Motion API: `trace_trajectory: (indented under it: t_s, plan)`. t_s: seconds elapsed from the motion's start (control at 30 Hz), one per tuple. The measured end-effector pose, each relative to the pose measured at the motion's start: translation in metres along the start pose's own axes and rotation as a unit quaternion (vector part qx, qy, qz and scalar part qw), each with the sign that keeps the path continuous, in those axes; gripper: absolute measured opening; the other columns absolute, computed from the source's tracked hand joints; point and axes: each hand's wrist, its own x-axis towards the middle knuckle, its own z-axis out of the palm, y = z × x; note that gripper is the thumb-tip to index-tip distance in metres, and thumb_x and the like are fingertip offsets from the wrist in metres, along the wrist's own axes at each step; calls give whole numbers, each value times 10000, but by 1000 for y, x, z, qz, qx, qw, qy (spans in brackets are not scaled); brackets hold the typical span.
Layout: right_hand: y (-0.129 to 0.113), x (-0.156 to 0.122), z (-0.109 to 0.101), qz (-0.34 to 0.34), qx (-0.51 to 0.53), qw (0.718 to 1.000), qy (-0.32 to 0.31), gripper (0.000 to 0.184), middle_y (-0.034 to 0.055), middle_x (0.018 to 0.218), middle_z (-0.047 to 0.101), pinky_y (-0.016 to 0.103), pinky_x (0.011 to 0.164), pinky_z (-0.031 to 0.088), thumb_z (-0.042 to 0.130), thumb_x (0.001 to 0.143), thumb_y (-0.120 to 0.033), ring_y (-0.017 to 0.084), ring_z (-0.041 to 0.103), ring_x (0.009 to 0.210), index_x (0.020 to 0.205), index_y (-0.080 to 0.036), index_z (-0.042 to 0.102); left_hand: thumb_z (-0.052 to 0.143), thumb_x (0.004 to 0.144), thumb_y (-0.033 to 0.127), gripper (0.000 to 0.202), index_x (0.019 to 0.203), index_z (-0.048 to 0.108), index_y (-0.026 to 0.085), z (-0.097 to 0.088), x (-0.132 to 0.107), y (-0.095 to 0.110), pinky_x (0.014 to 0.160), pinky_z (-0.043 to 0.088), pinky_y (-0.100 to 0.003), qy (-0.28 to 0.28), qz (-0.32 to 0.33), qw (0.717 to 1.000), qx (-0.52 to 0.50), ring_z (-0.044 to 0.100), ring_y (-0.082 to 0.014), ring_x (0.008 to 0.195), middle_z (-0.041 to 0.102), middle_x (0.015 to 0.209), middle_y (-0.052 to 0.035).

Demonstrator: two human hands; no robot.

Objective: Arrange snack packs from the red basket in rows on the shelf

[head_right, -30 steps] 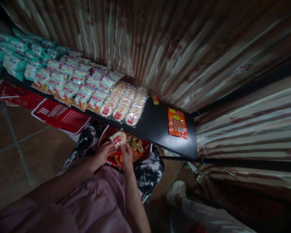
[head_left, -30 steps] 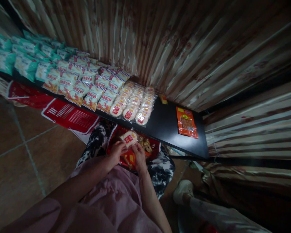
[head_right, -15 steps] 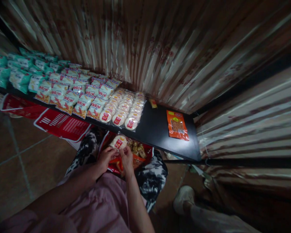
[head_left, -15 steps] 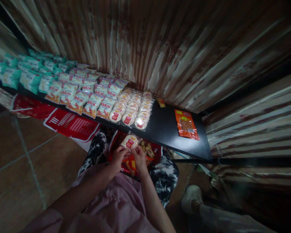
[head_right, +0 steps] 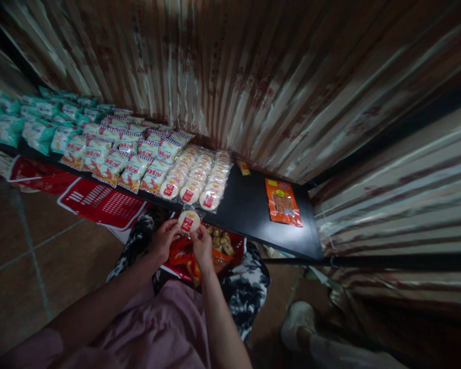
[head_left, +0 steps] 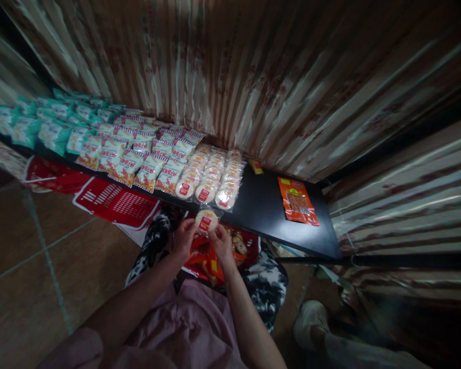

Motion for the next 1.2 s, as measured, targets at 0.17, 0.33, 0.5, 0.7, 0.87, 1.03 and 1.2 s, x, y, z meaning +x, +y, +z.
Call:
trace_trajectory:
  t_s: [0.17,0.33,0.5,0.7,0.87,1.03,1.2]
  plan:
    - [-17,11,3,-43,-115,992,11,247,-6,688,599,244,610,391,557,737,-375,139,503,623,859,-178,643,640,685,209,226,907,638,163,3,12,4,594,464,-183,21,36,999,33,605,-114,714,668,872,-40]
    - [-26,21,6,-86,-248,964,54,197,3,699,568,247,619,369,542,746,-355,141,492,635,765,-186,641,595,691,172,205,892,634,168,7,17,13,552,439,-177,40,48,996,66,589,-120,719,659,870,-33]
    - [-33,28,11,-76,-271,958,61,239,8,740,611,247,604,366,554,748,-361,152,533,652,889,-196,656,593,689,167,205,891,632,166,9,20,23,572,441,-181,36,43,997,60,588,-120,711,655,860,-34]
    - [-41,33,15,-74,-275,956,73,266,-15,743,630,241,589,360,540,760,-365,145,541,631,973,-233,632,589,679,150,183,850,641,187,7,27,25,745,470,-239,48,91,991,90,608,-154,808,667,855,-30]
    - [-43,41,19,-95,-259,959,62,247,8,777,621,243,615,392,498,778,-326,139,536,627,948,-197,620,560,665,104,214,823,664,206,4,34,26,882,438,-297,64,163,973,149,606,-184,884,679,876,-25]
    - [-37,51,23,-114,-229,964,78,250,40,821,620,255,651,413,518,769,-334,144,525,656,933,-171,614,558,658,104,251,839,697,210,4,43,28,929,418,-323,53,188,965,174,609,-203,902,691,889,-37]
    - [-36,51,26,-127,-188,971,70,361,53,899,619,253,654,429,531,767,-328,135,527,648,1086,-165,567,523,686,105,279,877,703,200,6,45,33,961,398,-351,51,222,943,244,600,-219,921,692,934,-59]
